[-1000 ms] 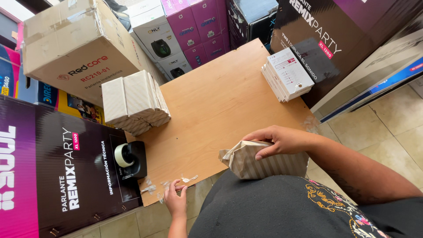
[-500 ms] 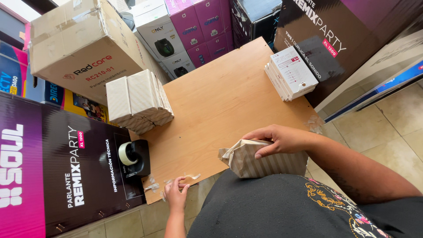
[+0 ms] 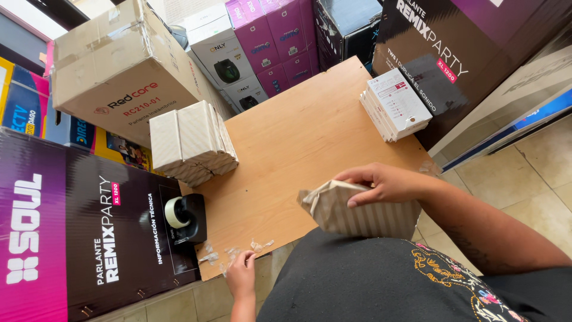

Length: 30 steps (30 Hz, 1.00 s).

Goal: The person wraps a box in paper, applying adhesive tape to secure the folds, and then removes the box from the paper.

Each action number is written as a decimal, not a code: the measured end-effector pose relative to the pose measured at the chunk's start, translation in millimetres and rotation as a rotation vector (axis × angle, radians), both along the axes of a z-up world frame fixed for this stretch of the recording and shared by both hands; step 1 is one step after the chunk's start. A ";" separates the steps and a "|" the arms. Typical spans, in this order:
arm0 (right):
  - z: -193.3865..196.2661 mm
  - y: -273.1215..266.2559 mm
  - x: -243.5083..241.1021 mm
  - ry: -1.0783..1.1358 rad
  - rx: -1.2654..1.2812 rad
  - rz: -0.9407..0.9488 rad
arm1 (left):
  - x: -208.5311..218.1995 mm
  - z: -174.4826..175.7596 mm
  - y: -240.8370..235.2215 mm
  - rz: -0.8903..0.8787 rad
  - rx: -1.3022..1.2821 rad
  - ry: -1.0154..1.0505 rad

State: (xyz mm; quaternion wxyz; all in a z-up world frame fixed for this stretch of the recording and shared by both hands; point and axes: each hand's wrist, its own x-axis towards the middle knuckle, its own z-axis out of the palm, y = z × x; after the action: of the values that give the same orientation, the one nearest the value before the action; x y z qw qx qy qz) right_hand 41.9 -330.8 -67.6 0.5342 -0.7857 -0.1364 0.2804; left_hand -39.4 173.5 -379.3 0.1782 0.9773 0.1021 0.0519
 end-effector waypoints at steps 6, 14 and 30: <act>13.3 -12.3 8.8 0.004 0.072 -0.198 | 5.7 39.0 5.4 0.079 -0.132 0.026; 5.8 -17.9 13.3 0.014 0.249 -0.420 | 31.1 136.9 -29.9 0.199 -0.211 -0.192; -60.3 15.7 24.3 0.369 0.719 -0.742 | 20.4 337.2 -166.7 -0.329 -0.693 -0.280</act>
State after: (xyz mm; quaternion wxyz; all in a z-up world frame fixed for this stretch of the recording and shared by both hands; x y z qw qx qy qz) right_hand 66.2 -315.1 -127.8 0.8472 -0.4868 0.1585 0.1421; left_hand -18.9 6.8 -42.1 0.5153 0.8461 -0.0691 0.1177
